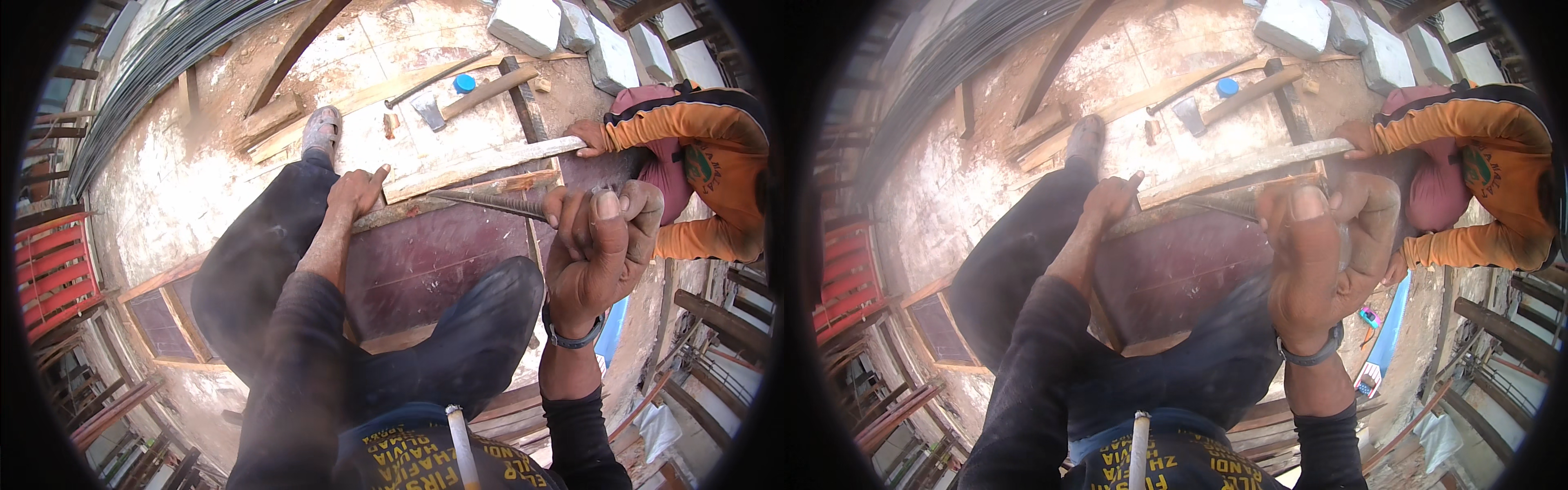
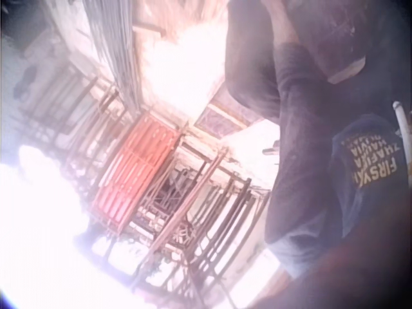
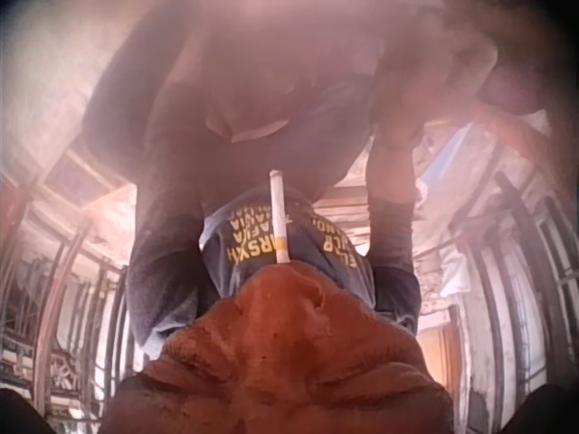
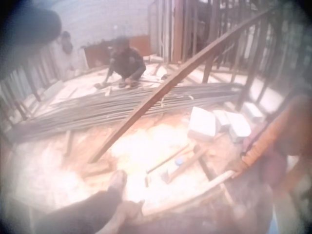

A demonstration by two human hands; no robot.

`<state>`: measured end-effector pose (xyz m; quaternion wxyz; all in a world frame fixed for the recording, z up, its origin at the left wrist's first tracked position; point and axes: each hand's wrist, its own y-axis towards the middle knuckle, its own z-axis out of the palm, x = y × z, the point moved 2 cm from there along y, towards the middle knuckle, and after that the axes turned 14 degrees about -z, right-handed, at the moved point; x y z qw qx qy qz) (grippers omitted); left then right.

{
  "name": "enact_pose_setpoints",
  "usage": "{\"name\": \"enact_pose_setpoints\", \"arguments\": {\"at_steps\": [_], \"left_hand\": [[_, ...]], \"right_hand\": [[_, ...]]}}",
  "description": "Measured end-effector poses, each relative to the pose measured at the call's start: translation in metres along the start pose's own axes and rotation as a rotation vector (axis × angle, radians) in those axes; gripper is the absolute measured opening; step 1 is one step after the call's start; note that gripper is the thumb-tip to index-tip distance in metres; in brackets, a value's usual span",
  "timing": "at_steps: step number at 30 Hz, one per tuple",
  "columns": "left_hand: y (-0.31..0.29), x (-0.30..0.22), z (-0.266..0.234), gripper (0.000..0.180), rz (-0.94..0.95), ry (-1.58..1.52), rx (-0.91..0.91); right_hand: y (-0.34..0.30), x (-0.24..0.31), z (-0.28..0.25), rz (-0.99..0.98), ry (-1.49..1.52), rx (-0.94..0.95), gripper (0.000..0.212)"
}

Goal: The person uses a saw to cut through a piece of wood that is part of a larger wooden frame on the ground. The person first uses a crowbar and a hammer to adjust and secure pieces of the frame, then uses the saw to make a vertical cut through the wood.

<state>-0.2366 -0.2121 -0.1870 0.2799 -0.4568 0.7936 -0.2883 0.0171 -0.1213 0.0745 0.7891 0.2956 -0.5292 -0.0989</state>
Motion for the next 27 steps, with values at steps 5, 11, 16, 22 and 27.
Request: {"name": "enact_pose_setpoints", "arguments": {"at_steps": [5,11,16,22,27], "left_hand": [[-0.002,-0.002,0.001,0.083,-0.01,0.004,-0.018],[0.01,0.001,0.01,0.076,0.086,-0.12,0.146],[0.047,0.008,0.027,0.099,-0.181,-0.313,0.565],[0.055,-0.016,0.035,0.099,-0.138,-0.115,0.472],[0.014,-0.038,0.01,0.097,-0.157,0.049,0.471]], "right_hand": [[-0.011,-0.019,0.003,0.06,-0.166,0.052,0.011],[0.031,-0.044,0.034,0.403,-0.21,0.303,0.019],[0.038,-0.045,0.054,0.388,-0.297,0.34,0.022],[0.065,-0.068,0.069,0.224,-0.44,0.451,0.033],[0.082,-0.092,0.071,0.199,-0.499,0.503,0.037]]}}
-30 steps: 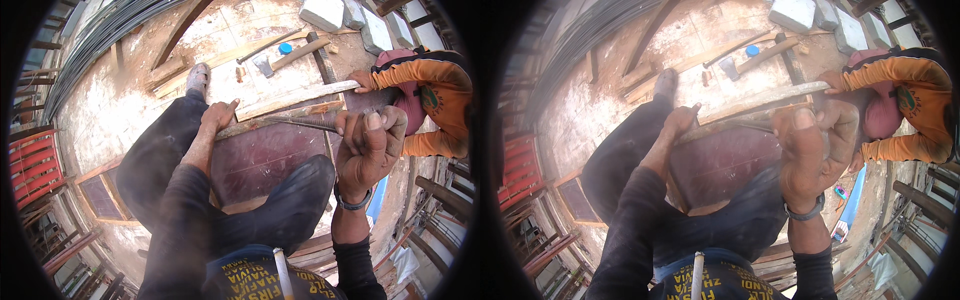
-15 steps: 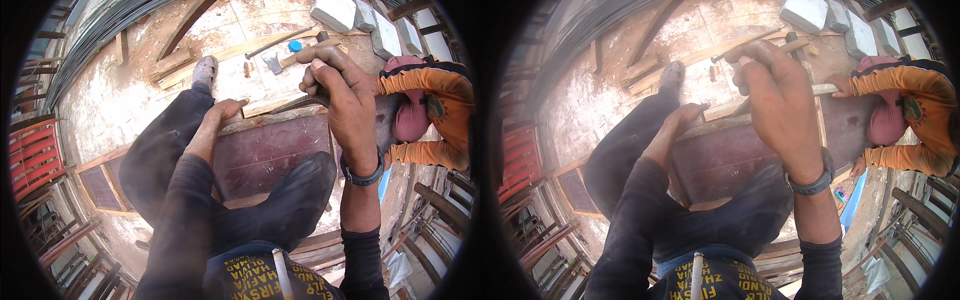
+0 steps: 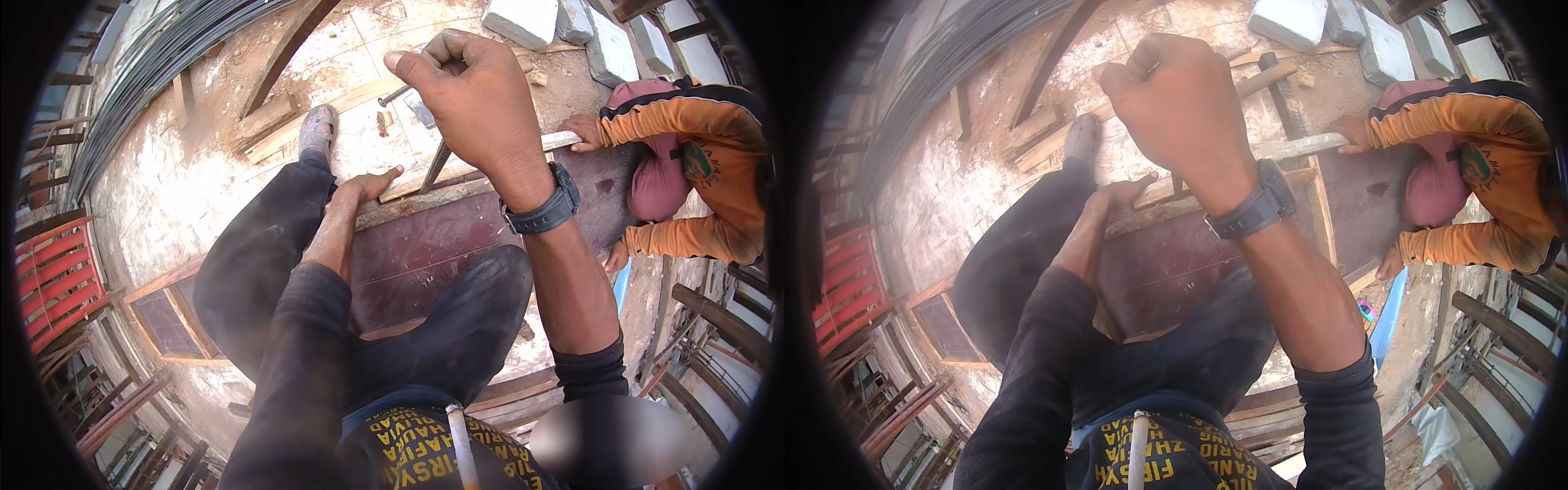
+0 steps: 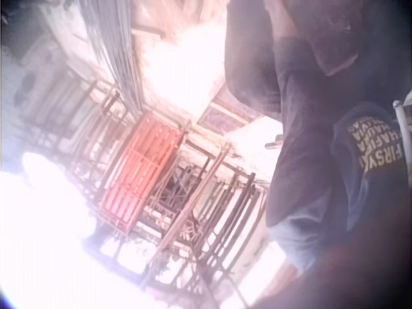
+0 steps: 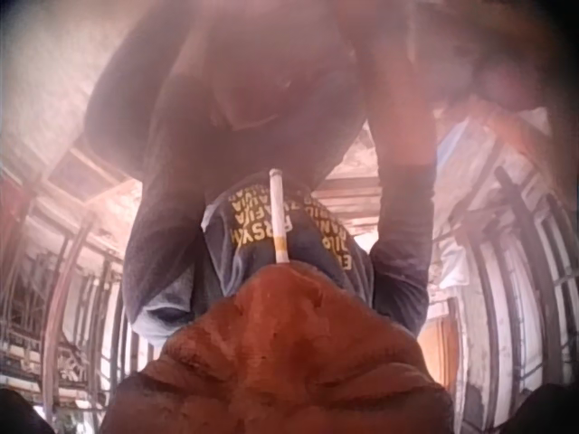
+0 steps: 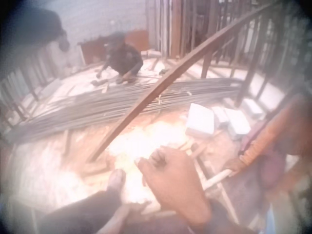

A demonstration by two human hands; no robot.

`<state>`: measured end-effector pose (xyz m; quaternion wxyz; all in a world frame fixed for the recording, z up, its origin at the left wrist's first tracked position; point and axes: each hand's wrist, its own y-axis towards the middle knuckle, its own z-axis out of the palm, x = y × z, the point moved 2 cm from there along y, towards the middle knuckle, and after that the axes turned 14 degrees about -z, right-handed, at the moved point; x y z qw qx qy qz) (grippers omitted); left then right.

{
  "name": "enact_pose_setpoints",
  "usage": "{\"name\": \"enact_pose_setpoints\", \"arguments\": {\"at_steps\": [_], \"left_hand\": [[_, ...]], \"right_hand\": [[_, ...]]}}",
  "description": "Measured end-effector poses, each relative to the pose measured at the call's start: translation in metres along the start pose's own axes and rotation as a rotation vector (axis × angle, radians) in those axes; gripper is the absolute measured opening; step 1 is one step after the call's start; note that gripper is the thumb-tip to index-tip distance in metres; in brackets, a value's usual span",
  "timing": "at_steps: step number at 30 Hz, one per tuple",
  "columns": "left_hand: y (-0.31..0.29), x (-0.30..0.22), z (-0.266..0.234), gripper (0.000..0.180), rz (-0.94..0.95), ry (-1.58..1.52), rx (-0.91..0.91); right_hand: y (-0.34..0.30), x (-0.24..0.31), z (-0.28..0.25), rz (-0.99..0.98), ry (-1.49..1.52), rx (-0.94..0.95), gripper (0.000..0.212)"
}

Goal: The person uses a saw to cut through a piece of wood that is part of a larger wooden frame on the ground. The person first uses a crowbar and a hammer to adjust and secure pieces of the frame, then uses the saw to make a vertical cut through the wood.

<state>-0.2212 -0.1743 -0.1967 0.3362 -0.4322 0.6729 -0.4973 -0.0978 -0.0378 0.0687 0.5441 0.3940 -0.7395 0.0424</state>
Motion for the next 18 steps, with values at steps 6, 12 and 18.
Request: {"name": "enact_pose_setpoints", "arguments": {"at_steps": [6,12,18], "left_hand": [[0.017,0.017,0.001,0.091,-0.013,-0.175,0.005],[0.017,0.008,0.004,0.087,0.08,-0.092,-0.1],[-0.026,-0.005,0.001,0.088,0.05,-0.133,-0.186]], "right_hand": [[0.048,-0.007,0.016,0.083,-0.162,0.156,0.039],[0.069,-0.027,0.018,0.083,-0.214,0.193,0.043],[-0.008,-0.007,-0.018,0.255,0.108,-0.092,0.037]]}}
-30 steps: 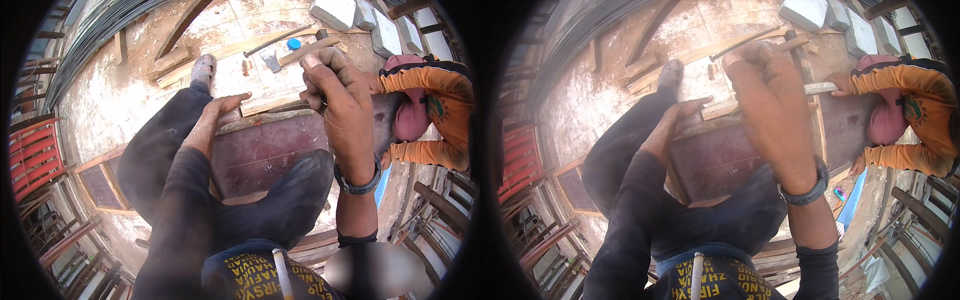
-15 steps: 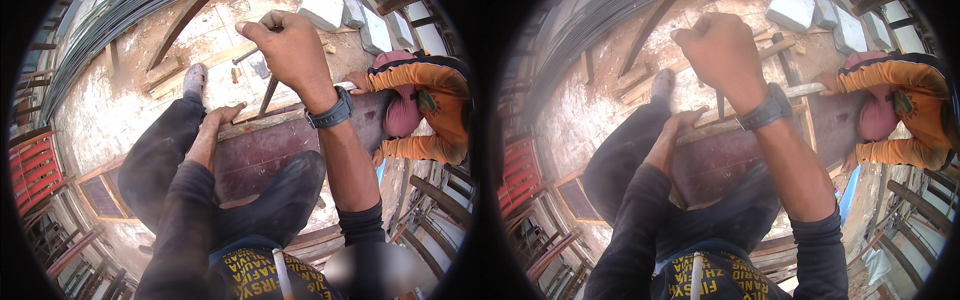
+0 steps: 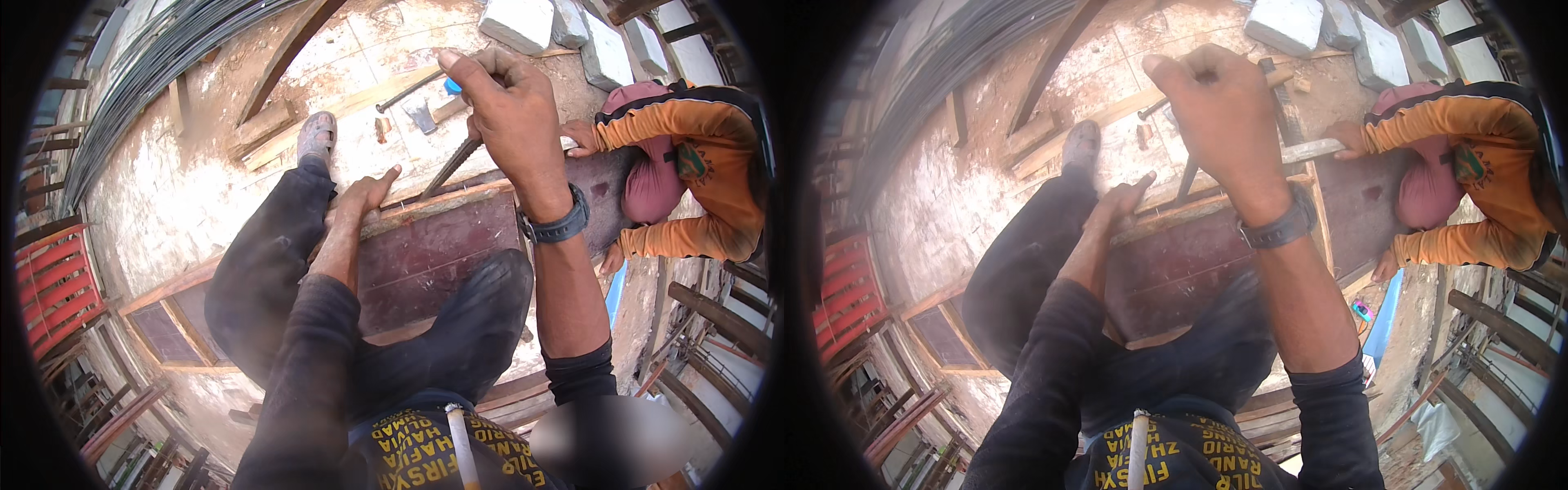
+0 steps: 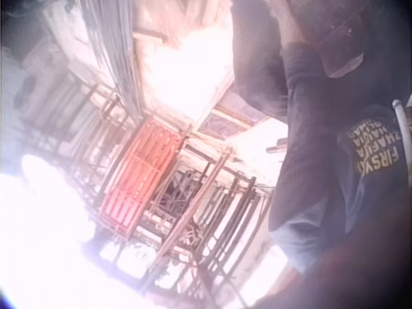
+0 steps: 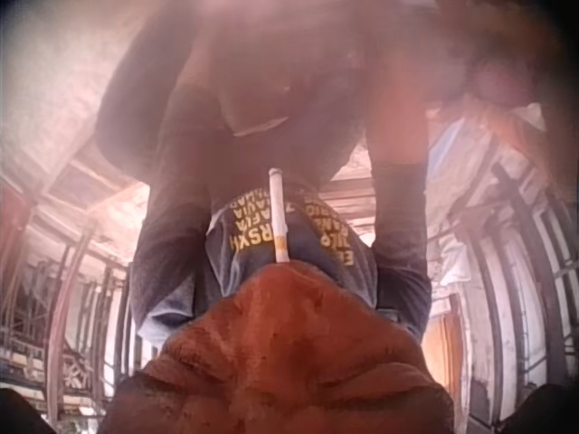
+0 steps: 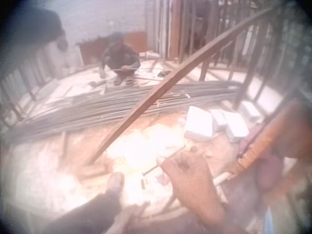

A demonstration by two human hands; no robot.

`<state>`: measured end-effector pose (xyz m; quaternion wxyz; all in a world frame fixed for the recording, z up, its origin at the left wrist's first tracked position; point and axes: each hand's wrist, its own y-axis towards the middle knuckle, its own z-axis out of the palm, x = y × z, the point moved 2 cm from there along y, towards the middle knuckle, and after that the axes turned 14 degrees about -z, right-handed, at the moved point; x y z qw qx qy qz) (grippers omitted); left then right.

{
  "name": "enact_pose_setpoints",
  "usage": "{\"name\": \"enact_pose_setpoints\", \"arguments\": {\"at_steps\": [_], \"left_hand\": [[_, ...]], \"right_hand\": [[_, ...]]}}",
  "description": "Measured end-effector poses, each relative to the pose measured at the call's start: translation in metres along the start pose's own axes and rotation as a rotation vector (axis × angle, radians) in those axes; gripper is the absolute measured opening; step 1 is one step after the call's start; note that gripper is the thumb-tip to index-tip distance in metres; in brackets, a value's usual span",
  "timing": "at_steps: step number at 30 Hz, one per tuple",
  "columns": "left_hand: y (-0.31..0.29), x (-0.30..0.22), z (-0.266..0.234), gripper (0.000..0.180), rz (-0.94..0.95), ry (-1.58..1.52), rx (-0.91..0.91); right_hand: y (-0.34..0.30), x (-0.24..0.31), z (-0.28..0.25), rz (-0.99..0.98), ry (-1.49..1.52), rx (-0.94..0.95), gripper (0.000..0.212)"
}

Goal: The person uses a saw to cut through a piece of wood that is part of a larger wooden frame on the ground. The person first uses a crowbar and a hammer to adjust and secure pieces of the frame, then uses the saw to make a vertical cut through the wood.

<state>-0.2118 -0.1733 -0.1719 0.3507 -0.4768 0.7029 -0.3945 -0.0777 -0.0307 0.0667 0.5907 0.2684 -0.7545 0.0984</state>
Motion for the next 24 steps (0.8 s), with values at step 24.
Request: {"name": "enact_pose_setpoints", "arguments": {"at_steps": [24], "left_hand": [[-0.008,0.001,0.019,0.081,0.206,0.122,-0.606]], "right_hand": [[-0.251,-0.033,-0.06,-0.147,0.264,-0.191,0.027]]}}
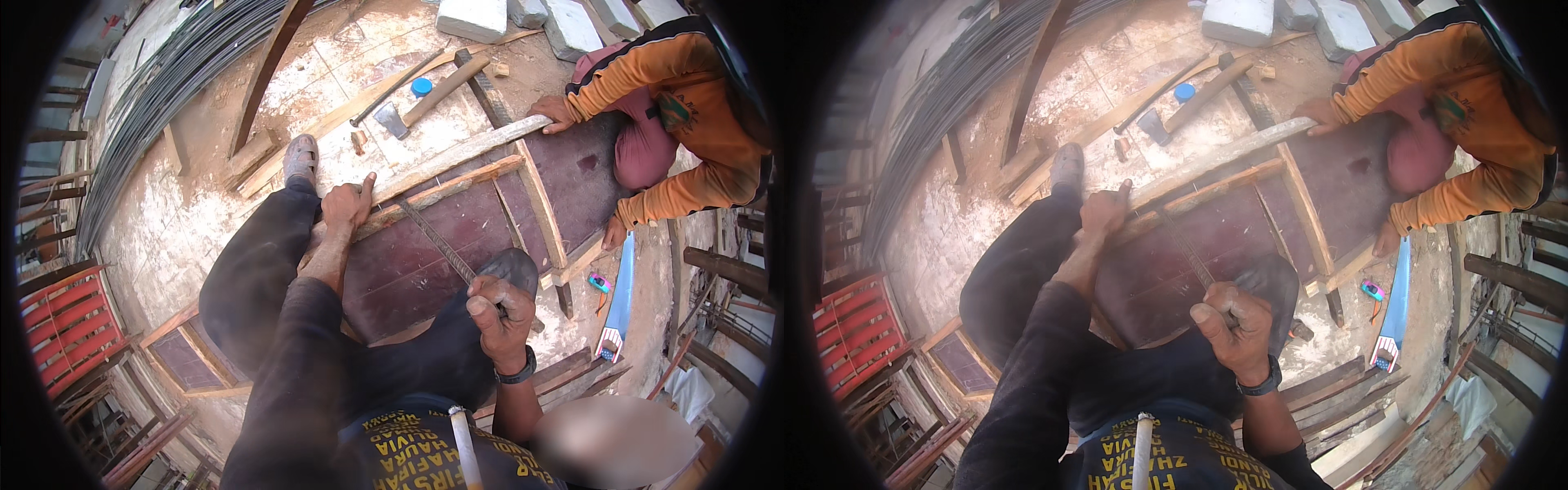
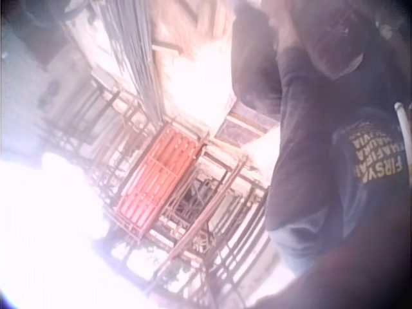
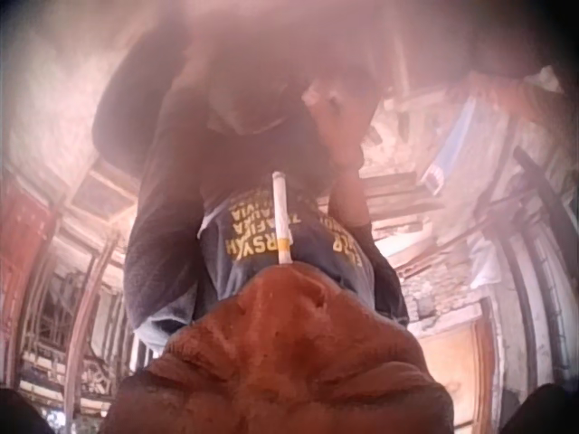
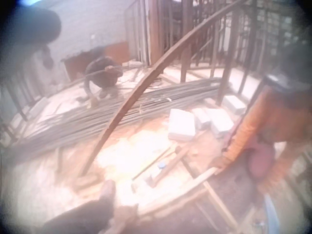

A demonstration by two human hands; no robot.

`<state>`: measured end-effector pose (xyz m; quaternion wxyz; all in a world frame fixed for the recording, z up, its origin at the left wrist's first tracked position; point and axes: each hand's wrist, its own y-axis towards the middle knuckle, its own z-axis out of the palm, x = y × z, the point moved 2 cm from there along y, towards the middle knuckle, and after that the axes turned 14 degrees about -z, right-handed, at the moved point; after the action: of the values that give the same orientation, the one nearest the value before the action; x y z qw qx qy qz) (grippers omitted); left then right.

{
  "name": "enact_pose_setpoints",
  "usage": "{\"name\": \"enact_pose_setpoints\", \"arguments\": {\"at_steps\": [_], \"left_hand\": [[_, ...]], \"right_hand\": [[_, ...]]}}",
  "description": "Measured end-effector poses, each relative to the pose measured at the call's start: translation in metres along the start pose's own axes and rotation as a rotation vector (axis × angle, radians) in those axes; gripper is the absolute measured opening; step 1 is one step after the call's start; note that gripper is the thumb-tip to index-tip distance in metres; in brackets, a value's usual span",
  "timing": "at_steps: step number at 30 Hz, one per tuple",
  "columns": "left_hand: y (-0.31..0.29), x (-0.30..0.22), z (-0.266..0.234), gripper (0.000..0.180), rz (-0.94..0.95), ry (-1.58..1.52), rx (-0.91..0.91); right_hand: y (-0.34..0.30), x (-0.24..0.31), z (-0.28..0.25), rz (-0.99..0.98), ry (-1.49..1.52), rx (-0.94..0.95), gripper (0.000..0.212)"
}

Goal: The person uses a saw to cut through a piece of wood that is part of a larger wooden frame on the ground. The person first uses a crowbar and a hammer to adjust and secure pieces of the frame, then uses the saw to make a vertical cut through the wood.

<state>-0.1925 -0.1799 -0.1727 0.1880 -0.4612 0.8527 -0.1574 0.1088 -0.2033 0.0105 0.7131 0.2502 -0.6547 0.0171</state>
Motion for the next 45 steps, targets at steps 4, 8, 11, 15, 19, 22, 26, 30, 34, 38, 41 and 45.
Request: {"name": "enact_pose_setpoints", "arguments": {"at_steps": [4,8,11,15,19,22,26,30,34,38,41,45], "left_hand": [[0.009,0.013,0.005,0.08,-0.031,-0.042,-0.029],[0.007,0.015,0.004,0.082,-0.037,-0.086,0.013],[0.012,0.012,0.004,0.084,-0.06,-0.087,-0.018],[0.013,0.018,0.004,0.086,-0.024,-0.077,-0.003],[0.013,0.019,0.004,0.084,0.002,-0.132,0.01],[0.011,0.023,0.003,0.082,-0.001,-0.117,0.029],[0.02,0.018,0.008,0.082,0.002,-0.094,0.082],[0.025,0.008,-0.001,0.087,0.032,-0.037,0.228],[0.016,-0.031,0.003,0.094,0.07,0.073,0.224],[0.015,-0.038,0.008,0.1,0.052,0.134,0.254],[0.025,-0.044,0.008,0.102,0.131,0.151,0.288],[0.036,-0.04,0.01,0.107,0.196,0.231,0.355]], "right_hand": [[-0.034,-0.016,-0.012,-0.047,0.003,-0.007,0.027],[-0.059,-0.016,-0.018,-0.027,0.055,-0.071,0.028],[-0.046,-0.014,-0.018,-0.054,0.068,-0.023,0.028],[-0.005,0.0,-0.005,-0.126,0.013,0.044,0.028],[0.022,0.005,0.006,-0.013,0.076,-0.004,0.029],[0.062,0.026,0.01,0.132,-0.134,0.034,0.03],[0.118,0.036,0.021,0.039,-0.147,0.016,0.031],[0.142,0.04,0.018,-0.003,-0.246,0.064,0.03],[0.153,0.029,0.012,0.034,-0.248,0.048,0.031],[0.156,0.036,0.021,0.013,-0.21,0.021,0.032],[0.174,0.002,0.012,-0.038,-0.313,0.071,0.037],[0.135,-0.002,-0.015,0.157,-0.24,0.01,0.04]]}}
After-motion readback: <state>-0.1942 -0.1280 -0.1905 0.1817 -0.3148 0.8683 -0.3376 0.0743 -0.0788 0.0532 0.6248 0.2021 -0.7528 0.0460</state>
